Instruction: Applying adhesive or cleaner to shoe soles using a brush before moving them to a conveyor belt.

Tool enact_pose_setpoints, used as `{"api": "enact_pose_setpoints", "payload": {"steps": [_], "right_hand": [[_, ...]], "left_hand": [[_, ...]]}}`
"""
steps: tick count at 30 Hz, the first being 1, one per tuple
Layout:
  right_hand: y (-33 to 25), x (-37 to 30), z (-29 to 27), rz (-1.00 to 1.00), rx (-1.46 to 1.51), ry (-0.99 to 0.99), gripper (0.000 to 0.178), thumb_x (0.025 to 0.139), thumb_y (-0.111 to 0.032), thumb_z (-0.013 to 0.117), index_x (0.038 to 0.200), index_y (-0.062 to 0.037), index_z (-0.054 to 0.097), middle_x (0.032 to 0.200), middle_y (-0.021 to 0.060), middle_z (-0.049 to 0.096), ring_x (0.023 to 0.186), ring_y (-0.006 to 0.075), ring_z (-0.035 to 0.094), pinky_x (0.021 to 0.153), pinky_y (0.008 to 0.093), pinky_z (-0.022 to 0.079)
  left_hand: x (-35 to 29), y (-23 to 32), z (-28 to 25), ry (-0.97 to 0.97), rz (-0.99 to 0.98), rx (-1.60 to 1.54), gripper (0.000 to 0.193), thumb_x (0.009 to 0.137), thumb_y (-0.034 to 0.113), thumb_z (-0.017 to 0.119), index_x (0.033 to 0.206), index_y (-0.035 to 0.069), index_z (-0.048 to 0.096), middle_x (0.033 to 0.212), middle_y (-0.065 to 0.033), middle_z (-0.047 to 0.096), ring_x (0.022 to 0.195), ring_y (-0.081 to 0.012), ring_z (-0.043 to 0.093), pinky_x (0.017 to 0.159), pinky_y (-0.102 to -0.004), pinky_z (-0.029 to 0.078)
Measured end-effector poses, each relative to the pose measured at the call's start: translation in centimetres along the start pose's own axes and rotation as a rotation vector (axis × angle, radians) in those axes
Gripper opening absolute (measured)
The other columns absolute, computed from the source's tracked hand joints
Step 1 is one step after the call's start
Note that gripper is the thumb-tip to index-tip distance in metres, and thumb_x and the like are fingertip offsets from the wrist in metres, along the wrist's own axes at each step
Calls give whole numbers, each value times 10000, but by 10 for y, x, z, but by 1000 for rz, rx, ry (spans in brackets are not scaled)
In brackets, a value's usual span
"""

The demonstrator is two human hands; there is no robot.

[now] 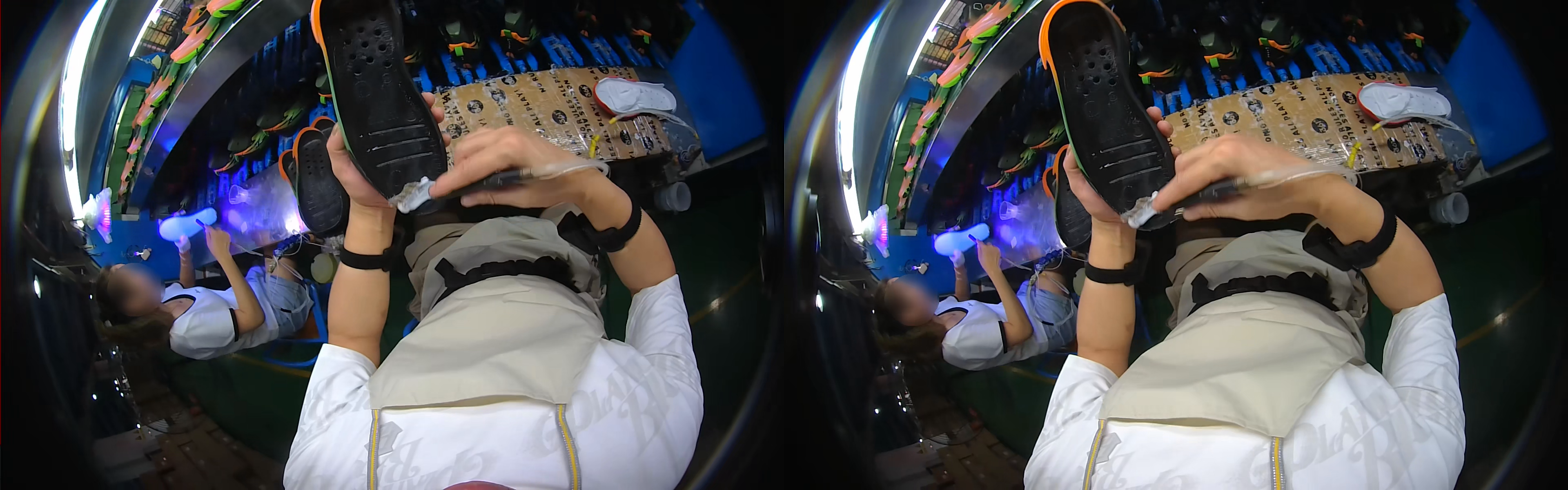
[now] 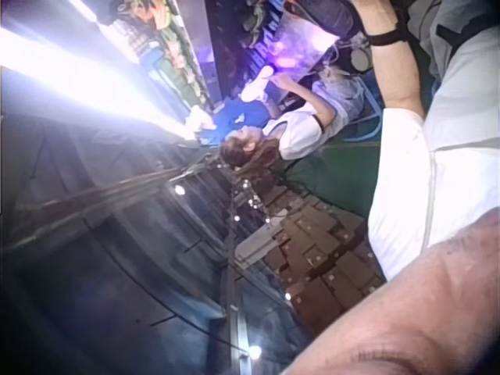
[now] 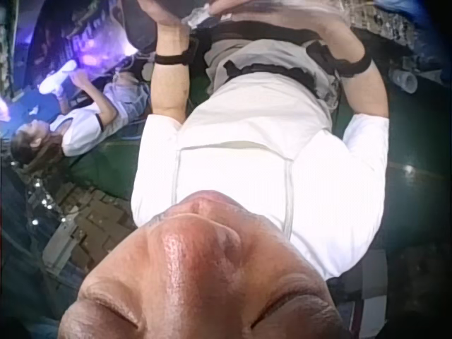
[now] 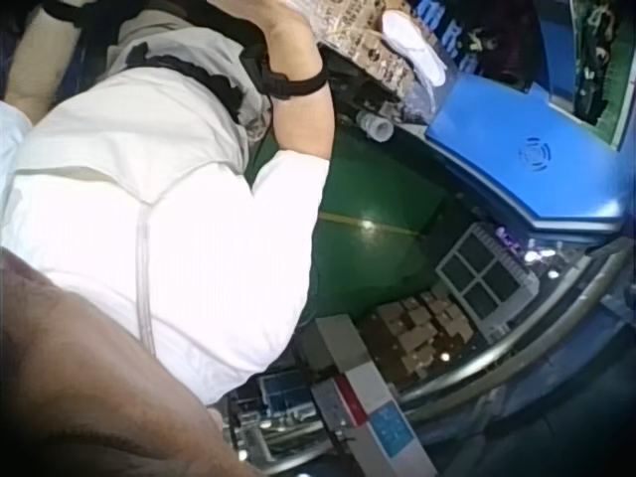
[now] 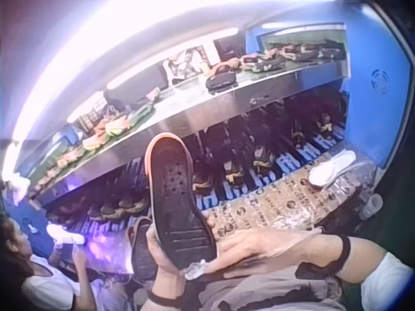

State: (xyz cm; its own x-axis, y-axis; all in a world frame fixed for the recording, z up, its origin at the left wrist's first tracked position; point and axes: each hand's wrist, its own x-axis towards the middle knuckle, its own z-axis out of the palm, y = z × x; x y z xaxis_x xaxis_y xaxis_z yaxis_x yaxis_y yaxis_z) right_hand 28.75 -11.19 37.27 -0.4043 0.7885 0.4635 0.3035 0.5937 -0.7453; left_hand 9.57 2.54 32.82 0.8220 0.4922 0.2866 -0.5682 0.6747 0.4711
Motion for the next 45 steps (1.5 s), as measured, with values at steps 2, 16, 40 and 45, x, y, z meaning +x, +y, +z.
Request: {"api": "enact_pose_setpoints", "payload": {"steps": [2, 16, 40, 45], "right_hand": [[-1, 1, -4, -56, -73, -79, 298, 898, -141, 819, 1182, -56, 796, 939, 121, 755, 881, 290, 707, 792, 401, 539], [-16, -4, -10, 108, -13, 26, 251, 891, -107, 797, 1140, -78, 787, 995, 111, 758, 919, 327, 702, 828, 421, 562], [-19, -8, 22, 212, 347, 210, 286, 925, -120, 784, 1202, -47, 776, 1020, 91, 776, 914, 206, 700, 840, 354, 545], [-14, -8, 8, -12, -130, -23, 265, 917, -138, 791, 1159, -31, 775, 1001, 116, 758, 874, 290, 691, 803, 409, 547]], "left_hand": [[0, 4, 1, 9, -17, 43, 936, 977, 680, 392, 1543, -65, 418, 1435, -298, 564, 1273, -425, 625, 1023, -553, 583], [20, 36, 4, 92, -214, 320, 651, 1047, 401, 447, 1474, -85, 513, 1379, -268, 654, 1197, -373, 702, 1006, -464, 601], [8, 16, 0, -15, -100, 162, 917, 995, 650, 423, 1571, -62, 379, 1475, -349, 513, 1317, -459, 590, 995, -554, 599], [10, 31, 0, -8, -172, 292, 874, 1009, 587, 412, 1507, -131, 430, 1384, -364, 598, 1207, -486, 662, 1021, -518, 590]]}}
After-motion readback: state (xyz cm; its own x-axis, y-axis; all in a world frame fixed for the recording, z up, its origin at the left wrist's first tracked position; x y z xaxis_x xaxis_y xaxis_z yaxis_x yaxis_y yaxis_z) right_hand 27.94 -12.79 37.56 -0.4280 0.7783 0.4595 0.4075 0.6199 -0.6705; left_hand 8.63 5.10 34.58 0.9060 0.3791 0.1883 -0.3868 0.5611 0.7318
